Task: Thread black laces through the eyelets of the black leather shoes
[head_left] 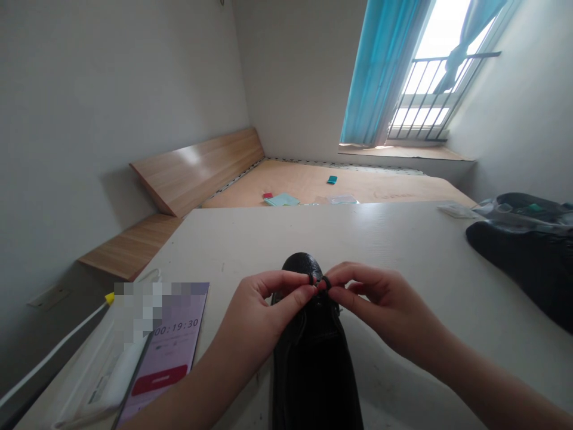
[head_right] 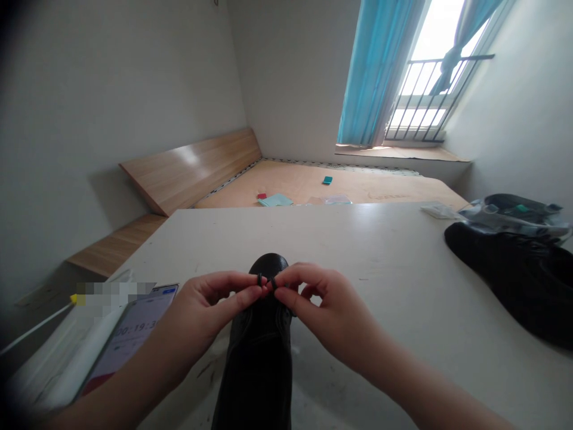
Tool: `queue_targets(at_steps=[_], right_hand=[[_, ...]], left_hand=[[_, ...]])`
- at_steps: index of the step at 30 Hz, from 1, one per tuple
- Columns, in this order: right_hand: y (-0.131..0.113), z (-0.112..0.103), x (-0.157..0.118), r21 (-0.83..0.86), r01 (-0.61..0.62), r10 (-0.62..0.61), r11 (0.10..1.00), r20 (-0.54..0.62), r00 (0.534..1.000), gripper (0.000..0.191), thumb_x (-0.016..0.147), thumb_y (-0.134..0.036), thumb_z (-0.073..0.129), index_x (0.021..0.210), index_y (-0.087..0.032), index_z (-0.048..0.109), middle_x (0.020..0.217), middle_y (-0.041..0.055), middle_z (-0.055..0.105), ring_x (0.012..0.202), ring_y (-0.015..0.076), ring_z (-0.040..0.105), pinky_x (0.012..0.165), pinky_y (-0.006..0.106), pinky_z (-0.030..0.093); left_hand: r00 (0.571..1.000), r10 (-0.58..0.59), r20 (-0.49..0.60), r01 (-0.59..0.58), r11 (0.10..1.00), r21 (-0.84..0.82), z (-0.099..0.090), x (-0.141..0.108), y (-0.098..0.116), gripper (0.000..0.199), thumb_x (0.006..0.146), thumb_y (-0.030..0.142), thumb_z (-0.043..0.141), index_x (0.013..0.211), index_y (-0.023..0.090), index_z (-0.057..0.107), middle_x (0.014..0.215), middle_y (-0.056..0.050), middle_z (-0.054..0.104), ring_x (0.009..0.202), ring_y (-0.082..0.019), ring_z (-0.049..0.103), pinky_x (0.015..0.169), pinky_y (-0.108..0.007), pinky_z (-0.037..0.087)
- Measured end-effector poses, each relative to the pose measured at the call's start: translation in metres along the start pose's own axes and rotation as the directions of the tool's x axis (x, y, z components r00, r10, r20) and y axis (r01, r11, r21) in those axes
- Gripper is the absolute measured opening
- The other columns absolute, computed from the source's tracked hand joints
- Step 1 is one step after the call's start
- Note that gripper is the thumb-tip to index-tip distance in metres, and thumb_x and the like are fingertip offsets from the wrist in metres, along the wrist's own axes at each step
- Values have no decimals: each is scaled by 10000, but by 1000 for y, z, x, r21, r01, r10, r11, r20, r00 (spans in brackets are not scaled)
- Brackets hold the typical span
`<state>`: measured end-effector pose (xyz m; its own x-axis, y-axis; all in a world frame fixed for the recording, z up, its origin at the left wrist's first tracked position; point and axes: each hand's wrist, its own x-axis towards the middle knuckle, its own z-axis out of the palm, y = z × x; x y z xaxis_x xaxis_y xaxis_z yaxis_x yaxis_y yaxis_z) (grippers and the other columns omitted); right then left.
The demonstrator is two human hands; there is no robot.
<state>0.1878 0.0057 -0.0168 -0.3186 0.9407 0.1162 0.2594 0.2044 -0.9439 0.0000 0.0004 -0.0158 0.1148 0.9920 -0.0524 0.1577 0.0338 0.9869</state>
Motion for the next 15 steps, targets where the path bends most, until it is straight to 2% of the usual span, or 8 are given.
queue_targets(at_steps=[3, 5, 8, 12, 15], right_hand=[[4, 6, -3, -37, 41, -43, 998, -62, 997, 105, 824, -285, 617, 844, -215, 693, 818, 21, 685, 754, 184, 599, 673, 326, 462], [6, 9, -4, -54, 73, -78, 996, -102, 992, 83, 821, -267, 622, 823, -213, 685, 773, 11, 669, 700, 164, 566, 653, 314, 452], [7, 12, -4, -68, 113, -121, 991, -126, 985, 79, 825, -257, 624, 787, -205, 668, 735, 11, 643, 682, 159, 553, 638, 306, 446], [1, 14, -5, -74, 165, -173, 983, -104, 979, 90, 829, -218, 615, 746, -199, 644, 744, 22, 643, 692, 163, 585, 636, 302, 458], [-3, 16, -6, -104, 183, -197, 978, -147, 969, 97, 811, -190, 619, 715, -205, 613, 713, 9, 629, 656, 150, 574, 605, 286, 452]], left_hand=[[999, 43, -28, -42, 997, 64, 4, 0, 2, 138, 714, 338, 735, 764, 209, 726, 769, -5, 738, 769, -187, 647, 727, -285, 474], [998, 43, -40, -40, 997, 70, 6, 0, 1, 188, 711, 344, 737, 820, 201, 684, 733, 7, 726, 737, -178, 645, 699, -279, 466], [1000, 3, -16, -3, 1000, 29, 7, 0, -2, 286, 736, 372, 718, 950, 186, 682, 781, -15, 742, 785, -198, 661, 740, -299, 475], [1000, 12, 28, -12, 1000, 24, 6, -1, -3, 218, 775, 379, 675, 849, 184, 739, 853, -40, 751, 843, -215, 661, 774, -306, 489], [999, 32, 31, -34, 998, 53, 7, -2, -1, 207, 784, 372, 656, 849, 197, 747, 834, -31, 747, 830, -219, 657, 759, -308, 490]])
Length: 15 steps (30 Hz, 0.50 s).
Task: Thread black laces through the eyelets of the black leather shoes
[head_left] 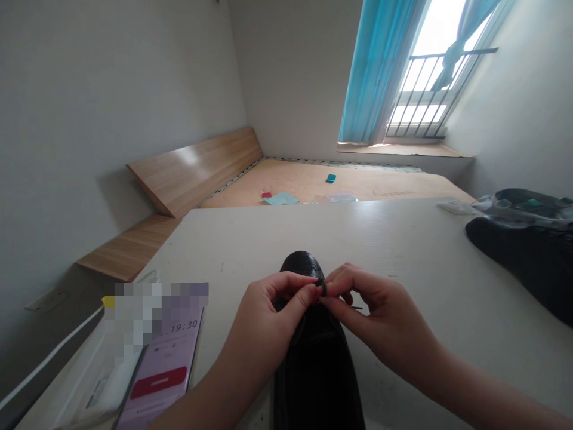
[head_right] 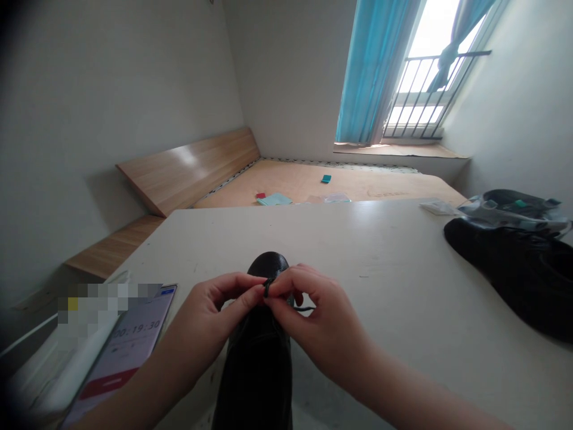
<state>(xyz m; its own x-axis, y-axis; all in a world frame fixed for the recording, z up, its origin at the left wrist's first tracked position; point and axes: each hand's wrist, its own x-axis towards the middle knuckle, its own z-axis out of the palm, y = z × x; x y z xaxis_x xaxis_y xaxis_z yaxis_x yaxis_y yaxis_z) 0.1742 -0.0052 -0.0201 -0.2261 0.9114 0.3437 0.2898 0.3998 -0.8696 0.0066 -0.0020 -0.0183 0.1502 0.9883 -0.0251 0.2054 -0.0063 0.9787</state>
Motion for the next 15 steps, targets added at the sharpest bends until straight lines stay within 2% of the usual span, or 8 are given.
queue_targets(at_steps=[3, 6, 9, 11, 13, 15], right_hand=[[-2, 2, 0, -35, -27, 26, 999, -32, 999, 82, 802, -205, 625, 721, -212, 613, 708, 1, 630, 658, 148, 562, 609, 286, 444], [-1, 2, 2, -3, -97, 97, 995, -2, 995, 36, 803, -245, 632, 779, -219, 630, 724, -3, 631, 681, 150, 561, 624, 287, 439], [0, 0, 5, 97, -207, 199, 974, 78, 977, 160, 782, -283, 657, 919, -227, 594, 709, -23, 615, 675, 155, 571, 612, 286, 434], [0, -1, 6, 88, -247, 237, 965, 113, 965, 197, 777, -304, 659, 946, -223, 596, 721, -16, 624, 680, 164, 574, 612, 295, 436], [-1, -2, 5, 12, -226, 224, 974, 96, 970, 127, 791, -309, 647, 872, -214, 623, 742, 5, 643, 700, 174, 580, 624, 305, 447], [-2, -2, 2, -88, -132, 137, 987, 52, 989, 83, 823, -278, 629, 774, -212, 617, 731, 10, 642, 686, 166, 580, 612, 295, 451]], left_hand=[[1000, 22, 3, -22, 998, 58, 1, -2, 1, 217, 806, 371, 617, 862, 203, 742, 841, -26, 739, 835, -222, 650, 764, -317, 480], [1000, -1, -13, 3, 995, 96, 1, -5, 0, 262, 804, 399, 605, 917, 197, 728, 915, -39, 731, 874, -240, 639, 798, -349, 465], [1000, 12, -16, -10, 993, 122, 1, -9, -2, 309, 788, 409, 588, 953, 185, 721, 984, -59, 715, 924, -261, 623, 852, -389, 445], [999, 43, -17, -40, 988, 149, 0, -10, -1, 312, 766, 391, 587, 952, 179, 720, 980, -64, 706, 942, -268, 611, 873, -401, 432], [998, 57, -19, -53, 985, 163, -1, -10, 0, 294, 748, 391, 611, 917, 178, 721, 941, -59, 701, 916, -261, 608, 850, -387, 435], [999, 45, -5, -44, 991, 126, -2, -8, 2, 254, 756, 409, 638, 829, 179, 718, 851, -43, 700, 842, -234, 612, 790, -349, 446]])
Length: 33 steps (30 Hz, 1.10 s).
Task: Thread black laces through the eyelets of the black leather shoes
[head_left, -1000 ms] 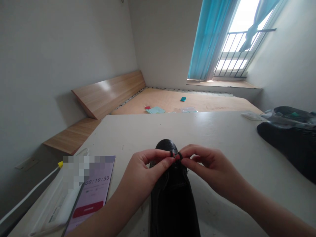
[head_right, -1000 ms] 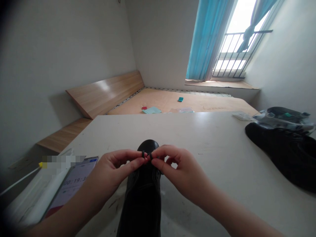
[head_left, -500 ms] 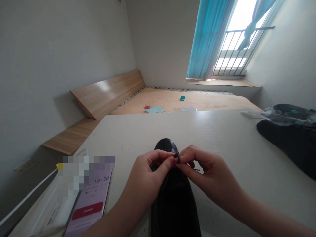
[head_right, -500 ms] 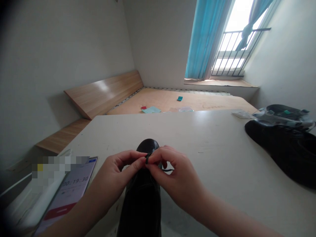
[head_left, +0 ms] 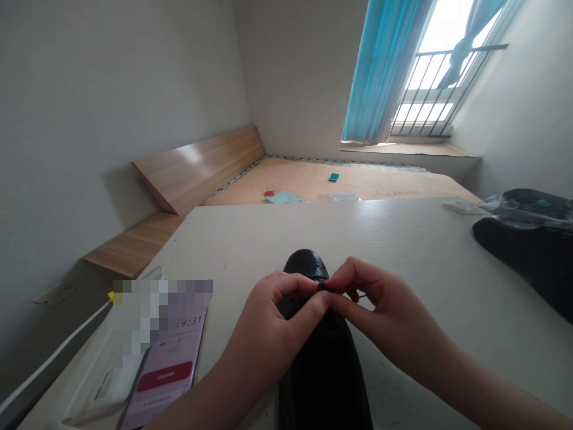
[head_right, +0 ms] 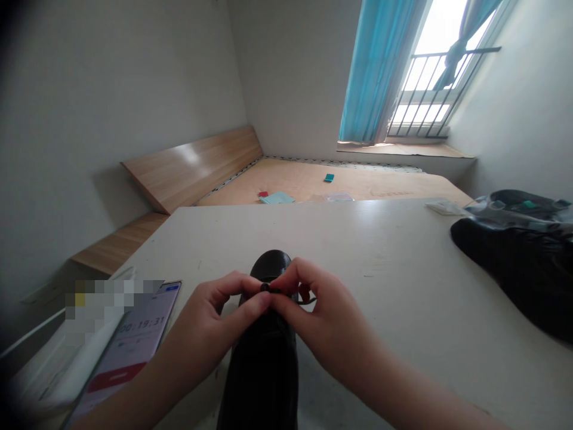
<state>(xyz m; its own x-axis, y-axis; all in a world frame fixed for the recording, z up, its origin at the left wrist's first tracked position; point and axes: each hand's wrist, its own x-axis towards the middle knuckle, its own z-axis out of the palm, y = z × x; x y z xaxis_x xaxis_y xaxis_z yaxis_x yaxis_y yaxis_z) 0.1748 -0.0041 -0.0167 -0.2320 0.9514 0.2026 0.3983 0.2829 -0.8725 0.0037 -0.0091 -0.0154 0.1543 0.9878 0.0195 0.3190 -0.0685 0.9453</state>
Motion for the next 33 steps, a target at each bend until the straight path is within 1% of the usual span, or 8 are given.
queue_targets(at_steps=[3, 6, 8, 10, 20, 24, 27, 33], right_hand=[[0, 1, -5, -158, 255, -262, 954, -24, 965, 133, 888, -202, 593, 756, -215, 584, 737, 4, 640, 691, 145, 585, 614, 268, 463], [2, 1, -7, -335, 477, -502, 813, 14, 865, 115, 919, -148, 571, 824, -211, 559, 786, 18, 668, 763, 154, 589, 668, 265, 481], [2, 1, -6, -435, 539, -588, 721, 26, 808, 101, 919, -142, 576, 839, -203, 557, 794, 33, 664, 777, 167, 570, 681, 279, 480], [2, 0, -5, -467, 540, -609, 700, 5, 793, 104, 916, -179, 593, 819, -199, 564, 781, 38, 636, 764, 172, 549, 672, 290, 471], [-6, -3, -3, -168, 349, -340, 922, 82, 937, 124, 905, -151, 566, 829, -214, 642, 867, 21, 640, 823, 150, 565, 751, 289, 464], [-7, 1, 0, -68, 119, -117, 990, 45, 992, 72, 838, -187, 564, 778, -224, 578, 781, -1, 599, 759, 159, 557, 690, 306, 440], [-4, 3, 2, -53, -18, 18, 998, 4, 1000, 75, 780, -232, 576, 749, -227, 507, 732, -24, 551, 692, 154, 520, 696, 326, 419], [2, 4, 2, -19, 44, -42, 999, 83, 996, 43, 806, -218, 545, 802, -215, 588, 900, 23, 556, 895, 193, 519, 791, 339, 403]], left_hand=[[998, -23, 51, 29, 992, -125, -1, 3, 1, 246, 797, 404, 641, 707, 182, 696, 702, -10, 686, 738, -186, 615, 716, -286, 453], [997, -44, 61, 55, 980, -190, -2, 5, 1, 203, 807, 369, 650, 752, 182, 707, 747, -4, 714, 760, -172, 632, 721, -257, 465], [998, -48, 47, 56, 982, -179, -2, 5, 0, 195, 802, 368, 656, 790, 183, 718, 788, -9, 725, 787, -179, 636, 728, -258, 471], [998, -42, 37, 47, 986, -158, -2, 4, 0, 210, 801, 383, 653, 802, 186, 726, 794, -16, 727, 793, -190, 635, 729, -269, 475], [994, -71, 83, 92, 955, -283, -5, 7, -6, 191, 780, 364, 710, 857, 191, 737, 883, -22, 754, 880, -199, 661, 809, -278, 484], [992, -70, 103, 99, 943, -318, -5, 5, -7, 181, 790, 352, 701, 876, 198, 743, 891, -21, 754, 886, -198, 661, 803, -278, 487], [997, -38, 67, 54, 968, -244, -5, 3, -6, 153, 777, 340, 707, 863, 222, 753, 876, -9, 750, 878, -197, 656, 803, -284, 484], [982, 191, -8, -191, 981, 15, -6, -1, -4, 83, 793, 254, 693, 853, 254, 751, 871, 7, 715, 843, -174, 635, 803, -289, 474]])
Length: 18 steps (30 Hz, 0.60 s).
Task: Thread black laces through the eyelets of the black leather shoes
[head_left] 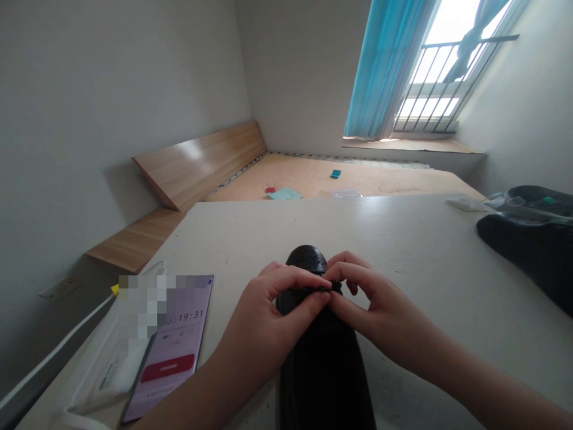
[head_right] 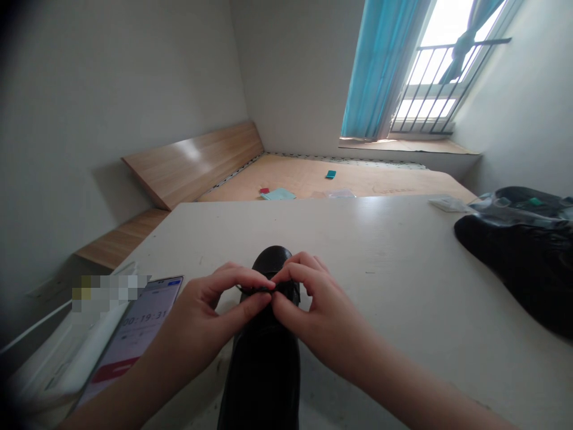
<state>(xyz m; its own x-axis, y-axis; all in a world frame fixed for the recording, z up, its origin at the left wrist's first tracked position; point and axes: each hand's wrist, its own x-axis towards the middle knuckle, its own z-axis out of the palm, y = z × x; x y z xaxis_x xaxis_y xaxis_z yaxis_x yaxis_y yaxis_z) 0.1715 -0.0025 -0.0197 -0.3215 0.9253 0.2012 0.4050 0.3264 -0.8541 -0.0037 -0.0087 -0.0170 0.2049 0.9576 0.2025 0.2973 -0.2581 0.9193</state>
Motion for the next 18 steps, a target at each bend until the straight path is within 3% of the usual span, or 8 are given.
queue_targets(at_steps=[2, 5, 7, 13, 18], right_hand=[[0, 0, 0, 21, 11, -11, 1000, 18, 1000, 85, 823, -218, 537, 741, -208, 557, 887, 24, 533, 895, 192, 509, 793, 340, 400], [0, 3, 1, 46, 6, -7, 999, 11, 1000, 125, 842, -235, 531, 720, -208, 534, 872, 24, 508, 891, 197, 495, 795, 348, 391], [1, 6, 2, 98, -12, 11, 995, 14, 1000, 135, 857, -272, 526, 740, -211, 555, 889, 30, 504, 928, 209, 493, 818, 358, 391], [3, 5, -1, 335, -166, 156, 928, 56, 986, 123, 808, -344, 611, 831, -228, 646, 1097, 41, 540, 1090, 230, 512, 978, 366, 366], [11, -2, -1, 565, -269, 271, 780, 83, 959, 145, 739, -392, 681, 783, -261, 725, 1157, 31, 560, 1206, 270, 451, 1058, 405, 290]], left_hand=[[988, 155, -10, -154, 983, 104, -1, -1, 0, 97, 824, 198, 670, 869, 253, 736, 868, 18, 717, 855, -163, 617, 810, -282, 468], [926, 377, 3, -363, 890, 277, -4, -1, 0, 125, 841, 135, 656, 892, 233, 714, 879, 24, 732, 863, -156, 586, 818, -278, 459], [886, 463, 32, -442, 821, 360, -6, -1, -1, 130, 850, 121, 647, 915, 219, 702, 911, 17, 737, 865, -158, 573, 825, -285, 457], [825, 556, 102, -535, 710, 457, -10, -5, -3, 137, 854, 81, 618, 910, 205, 633, 1032, 23, 735, 914, -165, 552, 862, -310, 447], [801, 594, 78, -553, 682, 479, -9, -5, -5, 136, 856, 82, 629, 901, 210, 624, 1014, 10, 723, 914, -175, 548, 851, -326, 446]])
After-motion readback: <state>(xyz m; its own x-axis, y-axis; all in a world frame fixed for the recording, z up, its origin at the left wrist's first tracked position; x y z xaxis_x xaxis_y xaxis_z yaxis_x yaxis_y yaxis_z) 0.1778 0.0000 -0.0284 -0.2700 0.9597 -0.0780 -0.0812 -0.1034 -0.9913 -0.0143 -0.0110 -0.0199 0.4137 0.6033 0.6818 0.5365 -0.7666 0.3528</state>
